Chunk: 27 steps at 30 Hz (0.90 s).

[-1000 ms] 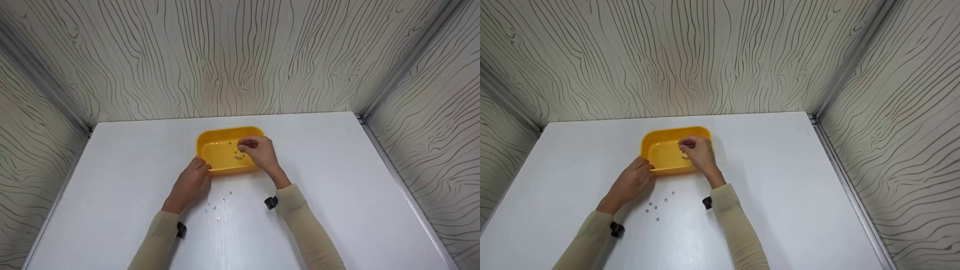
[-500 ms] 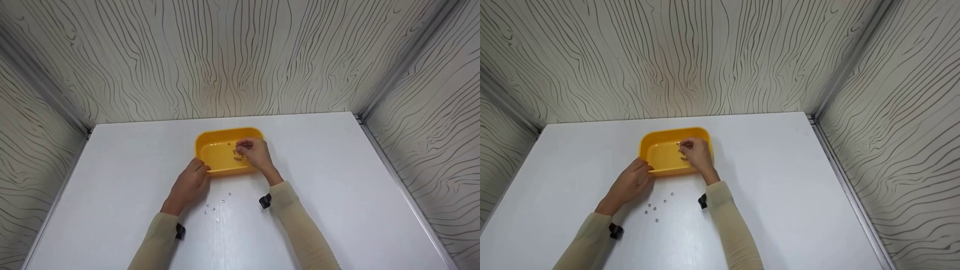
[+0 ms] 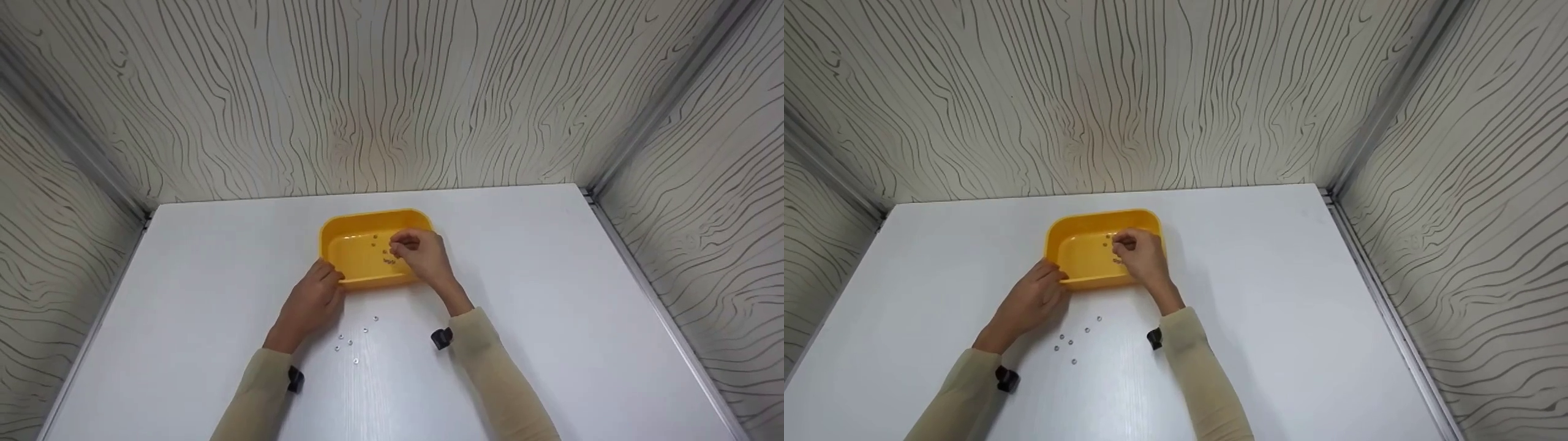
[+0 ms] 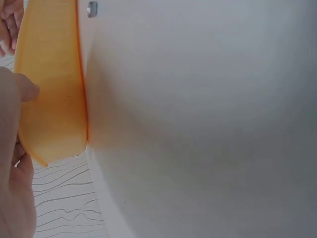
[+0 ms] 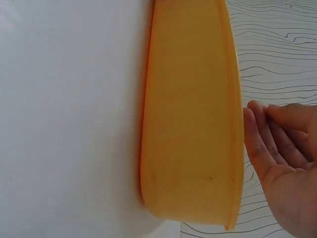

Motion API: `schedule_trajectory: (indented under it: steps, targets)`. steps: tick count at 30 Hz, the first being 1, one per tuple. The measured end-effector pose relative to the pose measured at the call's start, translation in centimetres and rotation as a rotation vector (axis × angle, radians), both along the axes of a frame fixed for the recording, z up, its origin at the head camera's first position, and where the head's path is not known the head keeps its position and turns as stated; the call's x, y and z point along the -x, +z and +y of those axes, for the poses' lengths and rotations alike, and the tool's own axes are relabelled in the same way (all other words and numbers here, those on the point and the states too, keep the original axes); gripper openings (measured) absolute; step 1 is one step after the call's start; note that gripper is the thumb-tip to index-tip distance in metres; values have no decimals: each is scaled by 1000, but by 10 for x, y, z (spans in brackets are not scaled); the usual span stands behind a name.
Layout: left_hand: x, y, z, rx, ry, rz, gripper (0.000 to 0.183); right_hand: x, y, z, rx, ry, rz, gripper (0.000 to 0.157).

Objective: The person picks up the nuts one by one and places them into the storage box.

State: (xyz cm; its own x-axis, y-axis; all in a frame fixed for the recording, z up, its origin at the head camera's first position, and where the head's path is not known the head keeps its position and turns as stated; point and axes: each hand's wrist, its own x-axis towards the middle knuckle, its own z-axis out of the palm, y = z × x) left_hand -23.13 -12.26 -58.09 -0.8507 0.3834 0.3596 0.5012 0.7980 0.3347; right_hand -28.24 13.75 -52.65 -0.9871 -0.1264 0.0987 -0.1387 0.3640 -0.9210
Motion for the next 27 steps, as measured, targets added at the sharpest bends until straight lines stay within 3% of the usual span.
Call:
schedule_trajectory:
  steps: [14,20,27]
  targets:
    - [-2,1,-1,-18,9,-12,23,-43,18,4,-58,197,105,14]
    - [-2,0,0,-11,16,-4,21,-59,15,0,-170,280,129,12]
    - [-1,-1,0,4,5,32,16,-71,4,-4,-347,458,178,14]
